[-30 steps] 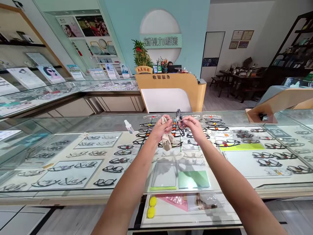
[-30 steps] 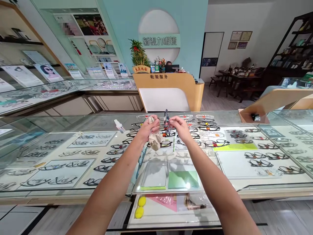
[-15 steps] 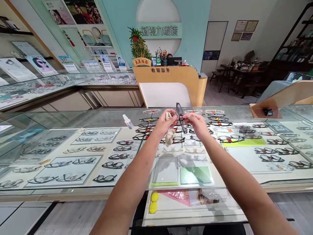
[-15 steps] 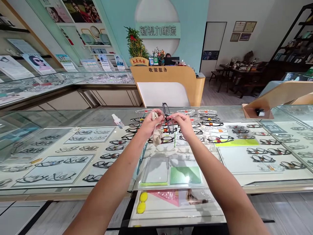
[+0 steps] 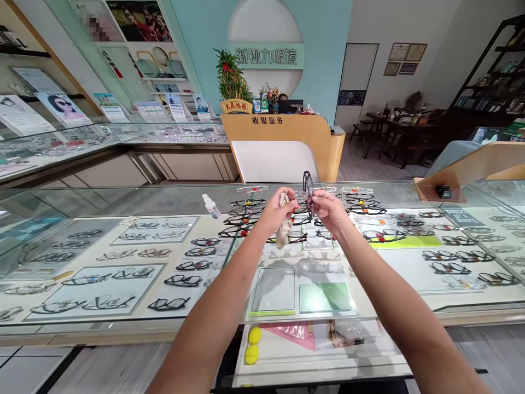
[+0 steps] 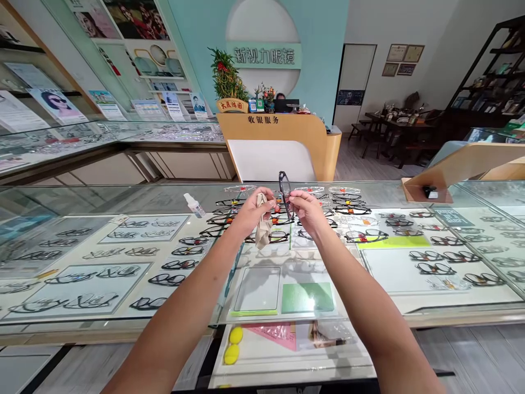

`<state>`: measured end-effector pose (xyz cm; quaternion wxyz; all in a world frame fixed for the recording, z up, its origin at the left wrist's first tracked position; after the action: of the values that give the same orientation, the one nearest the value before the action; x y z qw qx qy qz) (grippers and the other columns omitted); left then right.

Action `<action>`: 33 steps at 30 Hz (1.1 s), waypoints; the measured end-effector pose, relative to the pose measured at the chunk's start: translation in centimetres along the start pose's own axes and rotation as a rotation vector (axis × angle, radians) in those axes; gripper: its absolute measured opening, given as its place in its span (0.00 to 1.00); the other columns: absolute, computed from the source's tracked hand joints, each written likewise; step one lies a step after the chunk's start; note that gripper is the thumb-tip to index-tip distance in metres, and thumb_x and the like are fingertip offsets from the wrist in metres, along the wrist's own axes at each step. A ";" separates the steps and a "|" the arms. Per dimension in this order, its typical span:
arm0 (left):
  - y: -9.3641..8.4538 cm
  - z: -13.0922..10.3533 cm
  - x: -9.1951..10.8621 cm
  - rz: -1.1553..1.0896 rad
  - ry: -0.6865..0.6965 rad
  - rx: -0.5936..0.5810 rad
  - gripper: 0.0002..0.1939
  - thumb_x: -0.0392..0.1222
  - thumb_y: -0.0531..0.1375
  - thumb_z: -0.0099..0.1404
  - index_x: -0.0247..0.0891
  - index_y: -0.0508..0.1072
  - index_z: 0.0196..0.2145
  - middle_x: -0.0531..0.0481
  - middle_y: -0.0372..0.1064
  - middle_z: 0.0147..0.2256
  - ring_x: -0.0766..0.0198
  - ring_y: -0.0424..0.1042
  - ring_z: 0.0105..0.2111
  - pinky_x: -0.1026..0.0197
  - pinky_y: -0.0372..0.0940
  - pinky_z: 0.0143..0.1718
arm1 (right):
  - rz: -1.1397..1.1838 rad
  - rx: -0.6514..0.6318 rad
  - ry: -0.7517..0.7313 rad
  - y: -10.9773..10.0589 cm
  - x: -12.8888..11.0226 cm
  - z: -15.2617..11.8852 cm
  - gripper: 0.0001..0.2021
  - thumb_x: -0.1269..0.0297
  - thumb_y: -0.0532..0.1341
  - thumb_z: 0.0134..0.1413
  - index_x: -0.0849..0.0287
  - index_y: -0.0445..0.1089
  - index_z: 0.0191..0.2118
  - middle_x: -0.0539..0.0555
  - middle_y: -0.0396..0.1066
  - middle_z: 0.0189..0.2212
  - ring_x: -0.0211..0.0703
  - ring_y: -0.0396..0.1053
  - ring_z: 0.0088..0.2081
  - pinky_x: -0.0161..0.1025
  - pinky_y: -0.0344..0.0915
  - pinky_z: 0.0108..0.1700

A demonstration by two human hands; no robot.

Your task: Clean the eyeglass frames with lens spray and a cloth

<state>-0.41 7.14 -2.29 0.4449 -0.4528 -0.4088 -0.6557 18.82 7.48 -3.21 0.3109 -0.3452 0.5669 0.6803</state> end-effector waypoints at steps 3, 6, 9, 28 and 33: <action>0.1 0.2 -0.5 0.029 0.002 -0.014 0.27 0.52 0.77 0.57 0.43 0.68 0.45 0.54 0.69 0.37 0.60 0.80 0.35 0.66 0.55 0.23 | 0.063 -0.005 0.032 0.0 0.2 0.0 0.20 0.65 0.85 0.34 0.54 0.79 0.33 0.49 0.83 0.33 0.39 0.79 0.37 0.36 0.75 0.44; 0.1 0.3 -1.0 0.065 0.036 -0.012 0.27 0.53 0.77 0.58 0.43 0.69 0.46 0.54 0.70 0.36 0.60 0.80 0.33 0.66 0.55 0.22 | 0.076 -0.005 0.052 0.1 0.2 0.0 0.21 0.65 0.85 0.35 0.54 0.77 0.34 0.49 0.83 0.33 0.40 0.78 0.35 0.37 0.76 0.43; 0.1 0.3 -1.1 0.116 0.080 0.009 0.26 0.53 0.77 0.58 0.42 0.71 0.46 0.54 0.71 0.36 0.63 0.76 0.31 0.67 0.56 0.23 | 0.054 -0.008 0.072 0.1 0.3 -0.1 0.20 0.65 0.84 0.39 0.53 0.75 0.35 0.48 0.82 0.32 0.41 0.78 0.34 0.37 0.73 0.37; 0.5 -0.2 -0.3 0.139 0.021 0.032 0.14 0.44 0.69 0.61 0.43 0.74 0.44 0.53 0.71 0.35 0.67 0.60 0.25 0.65 0.58 0.23 | 0.010 -0.033 0.104 0.3 0.9 -0.3 0.22 0.57 0.88 0.35 0.55 0.80 0.34 0.50 0.83 0.34 0.41 0.79 0.37 0.40 0.75 0.49; 0.4 -0.2 -0.5 0.139 -0.016 0.036 0.14 0.44 0.70 0.62 0.43 0.75 0.44 0.53 0.71 0.35 0.67 0.61 0.26 0.66 0.58 0.25 | -0.020 -0.038 0.103 0.3 0.9 -0.4 0.23 0.54 0.87 0.37 0.54 0.77 0.33 0.49 0.83 0.35 0.41 0.79 0.38 0.41 0.74 0.50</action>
<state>0.02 6.91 -2.82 0.4944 -0.4773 -0.3916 -0.6119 18.17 7.08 -3.81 0.2815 -0.3913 0.5655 0.6692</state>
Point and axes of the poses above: each hand's wrist, its own z-axis towards the middle knuckle, its own y-axis out of the palm, x = y × z, the point moved 2 cm from there along z, towards the middle knuckle
